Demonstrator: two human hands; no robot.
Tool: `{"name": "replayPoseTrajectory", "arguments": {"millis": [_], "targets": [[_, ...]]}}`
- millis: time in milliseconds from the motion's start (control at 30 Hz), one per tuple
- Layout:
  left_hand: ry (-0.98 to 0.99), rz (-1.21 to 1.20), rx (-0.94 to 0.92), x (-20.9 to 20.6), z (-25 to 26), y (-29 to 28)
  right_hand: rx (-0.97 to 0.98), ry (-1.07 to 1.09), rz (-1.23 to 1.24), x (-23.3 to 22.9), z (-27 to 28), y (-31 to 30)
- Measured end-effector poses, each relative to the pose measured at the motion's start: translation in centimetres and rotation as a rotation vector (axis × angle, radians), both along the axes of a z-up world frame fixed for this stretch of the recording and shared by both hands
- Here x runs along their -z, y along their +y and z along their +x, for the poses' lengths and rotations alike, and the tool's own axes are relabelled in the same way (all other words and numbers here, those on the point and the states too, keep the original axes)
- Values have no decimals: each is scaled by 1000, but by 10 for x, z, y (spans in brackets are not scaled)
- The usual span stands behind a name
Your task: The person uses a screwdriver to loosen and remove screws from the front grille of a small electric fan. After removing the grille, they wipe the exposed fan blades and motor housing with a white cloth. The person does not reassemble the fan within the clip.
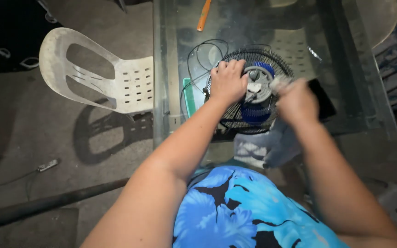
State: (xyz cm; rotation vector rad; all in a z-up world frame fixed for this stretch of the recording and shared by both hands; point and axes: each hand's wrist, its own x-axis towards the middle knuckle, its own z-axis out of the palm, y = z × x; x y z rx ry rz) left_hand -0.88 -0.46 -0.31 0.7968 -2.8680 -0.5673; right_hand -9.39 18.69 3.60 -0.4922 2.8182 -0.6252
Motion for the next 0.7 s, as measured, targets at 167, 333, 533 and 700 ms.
{"name": "replayPoseTrajectory", "arguments": {"millis": [167,333,533,700], "targets": [[100,-188,-103,4,-13,0,-597,-31,260,-3,-43,7],[104,-189,-104,13,-10,0,-532,180,-7,-13,-69,-33],[126,-252,-119,17,-8,2,-596,193,209,-5,-50,-21],[113,-209,-122,14,-11,-1,-787,-126,405,-13,-75,26]]}}
